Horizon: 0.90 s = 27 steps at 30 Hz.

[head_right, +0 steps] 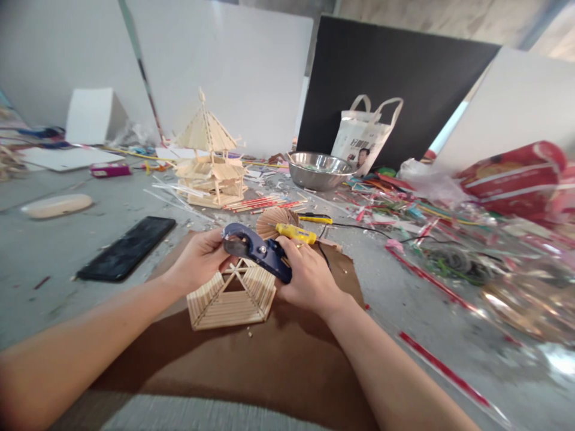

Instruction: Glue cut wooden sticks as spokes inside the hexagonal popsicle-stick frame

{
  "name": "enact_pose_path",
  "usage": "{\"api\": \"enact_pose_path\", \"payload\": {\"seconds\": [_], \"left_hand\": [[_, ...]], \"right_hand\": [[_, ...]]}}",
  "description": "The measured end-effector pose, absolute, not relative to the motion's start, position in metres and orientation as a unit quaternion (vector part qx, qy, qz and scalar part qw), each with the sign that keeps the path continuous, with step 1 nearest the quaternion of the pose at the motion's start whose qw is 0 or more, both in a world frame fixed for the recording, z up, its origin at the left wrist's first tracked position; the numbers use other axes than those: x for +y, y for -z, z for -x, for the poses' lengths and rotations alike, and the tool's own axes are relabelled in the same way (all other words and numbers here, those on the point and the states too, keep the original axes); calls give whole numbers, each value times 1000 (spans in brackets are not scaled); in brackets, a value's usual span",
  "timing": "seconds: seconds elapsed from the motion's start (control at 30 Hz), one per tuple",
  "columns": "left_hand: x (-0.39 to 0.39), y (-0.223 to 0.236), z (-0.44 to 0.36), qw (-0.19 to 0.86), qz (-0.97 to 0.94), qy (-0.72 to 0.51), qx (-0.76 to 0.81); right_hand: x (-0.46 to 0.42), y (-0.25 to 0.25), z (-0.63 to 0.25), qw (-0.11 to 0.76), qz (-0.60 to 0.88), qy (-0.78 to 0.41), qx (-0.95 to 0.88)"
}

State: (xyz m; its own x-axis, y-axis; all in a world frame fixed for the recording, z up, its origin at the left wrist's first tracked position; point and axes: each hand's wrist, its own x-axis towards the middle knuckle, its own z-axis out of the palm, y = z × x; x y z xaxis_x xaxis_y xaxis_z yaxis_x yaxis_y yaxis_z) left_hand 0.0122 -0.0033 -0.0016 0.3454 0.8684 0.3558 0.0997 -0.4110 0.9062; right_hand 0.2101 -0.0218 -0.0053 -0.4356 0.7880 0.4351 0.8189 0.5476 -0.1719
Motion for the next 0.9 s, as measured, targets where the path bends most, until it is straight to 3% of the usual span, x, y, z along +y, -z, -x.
{"api": "enact_pose_path", "payload": {"seconds": [0.9], "left_hand": [[-4,1,-12,437,-696,-451,348]], "right_hand": [[-22,6,-210,227,477,47,-848]]}}
